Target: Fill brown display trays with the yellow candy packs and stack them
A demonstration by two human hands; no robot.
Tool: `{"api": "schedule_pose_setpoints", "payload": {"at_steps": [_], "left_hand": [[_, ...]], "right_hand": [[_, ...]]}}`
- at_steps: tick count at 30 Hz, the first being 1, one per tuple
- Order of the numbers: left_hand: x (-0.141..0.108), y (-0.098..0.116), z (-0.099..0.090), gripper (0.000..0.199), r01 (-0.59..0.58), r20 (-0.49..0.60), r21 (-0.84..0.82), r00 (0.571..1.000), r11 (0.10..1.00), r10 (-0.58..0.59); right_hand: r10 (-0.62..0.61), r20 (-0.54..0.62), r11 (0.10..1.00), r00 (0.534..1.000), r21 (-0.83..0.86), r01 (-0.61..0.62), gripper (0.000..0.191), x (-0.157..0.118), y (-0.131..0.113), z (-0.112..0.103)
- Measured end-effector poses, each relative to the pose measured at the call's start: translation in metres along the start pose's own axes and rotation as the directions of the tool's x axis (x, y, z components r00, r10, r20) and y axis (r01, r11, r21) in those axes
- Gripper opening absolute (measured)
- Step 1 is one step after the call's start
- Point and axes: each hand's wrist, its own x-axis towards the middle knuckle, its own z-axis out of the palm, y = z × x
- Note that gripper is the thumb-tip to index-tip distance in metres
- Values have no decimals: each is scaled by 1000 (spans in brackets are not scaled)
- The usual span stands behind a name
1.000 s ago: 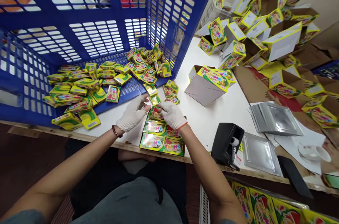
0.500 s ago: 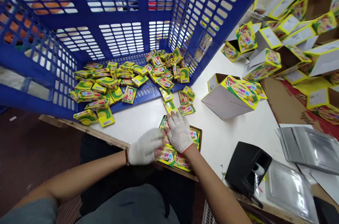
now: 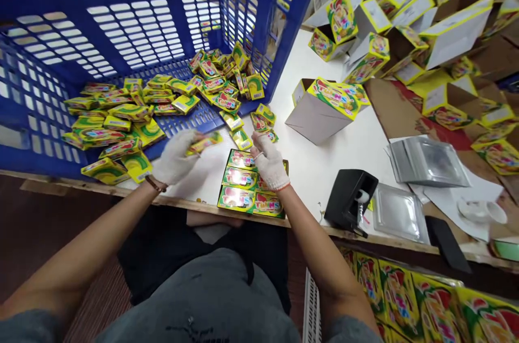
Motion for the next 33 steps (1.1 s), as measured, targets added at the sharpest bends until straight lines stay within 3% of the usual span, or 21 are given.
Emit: {"api": "schedule_pose_setpoints", "payload": {"at_steps": [2,4,6,8,11,13,14,16,18,20,22,24,26,29,31,33], "left_hand": [[-11,40,18,17,-215,73,-144,971,966,227],[-22,72,34,17,-339,92,-237,925,910,368],[-33,88,43,30,-398,48,-259,905,880,423],[-44,84,41,48,-396,4,-230,913,889,408],[-56,49,24,52,-231,15,-76,972,970,233],[-62,17,6,46,-20,3,128,1000,992,20],[-66,2,-4,45,111,-31,240,994,964,-107],[-75,-23,-26,46,364,-137,419,931,832,-339],[-88,-39,-46,49,548,-226,496,830,673,-509],[-99,-46,-56,54,643,-238,506,744,575,-624],[-104,-47,-55,67,675,-207,502,700,540,-683],[-102,-47,-44,82,674,-194,505,697,539,-690],[-97,-47,-30,86,676,-210,497,702,545,-680],[-91,-46,-13,75,689,-223,399,713,606,-664],[-90,-44,-8,61,659,-231,259,752,706,-617],[-89,-43,-5,46,592,-248,-6,780,806,-574]], "right_hand": [[58,110,998,992,16,-60,59,-6,-20,-6],[146,248,989,958,-34,-142,51,-16,-33,-18],[242,283,967,928,-145,-208,41,-31,-37,-36],[302,197,937,933,-239,-253,34,-52,-31,-55],[281,59,911,958,-330,-247,30,-83,-12,-71],[186,41,900,982,-407,-154,30,-99,0,-67],[128,49,886,991,-455,-92,30,-105,5,-62],[27,70,814,997,-581,18,29,-114,10,-46],[-47,75,669,996,-738,87,26,-119,12,-31],[-119,90,502,989,-854,138,24,-122,15,-20],[-177,119,411,977,-893,183,24,-123,19,-15],[-202,169,447,965,-860,245,30,-122,24,-15],[-198,167,597,966,-761,254,34,-120,31,-20],[-70,-80,831,994,-556,14,36,-116,36,-29],[30,-273,882,961,-446,-154,37,-113,35,-30],[6,-334,874,942,-456,-168,38,-108,32,-25]]}}
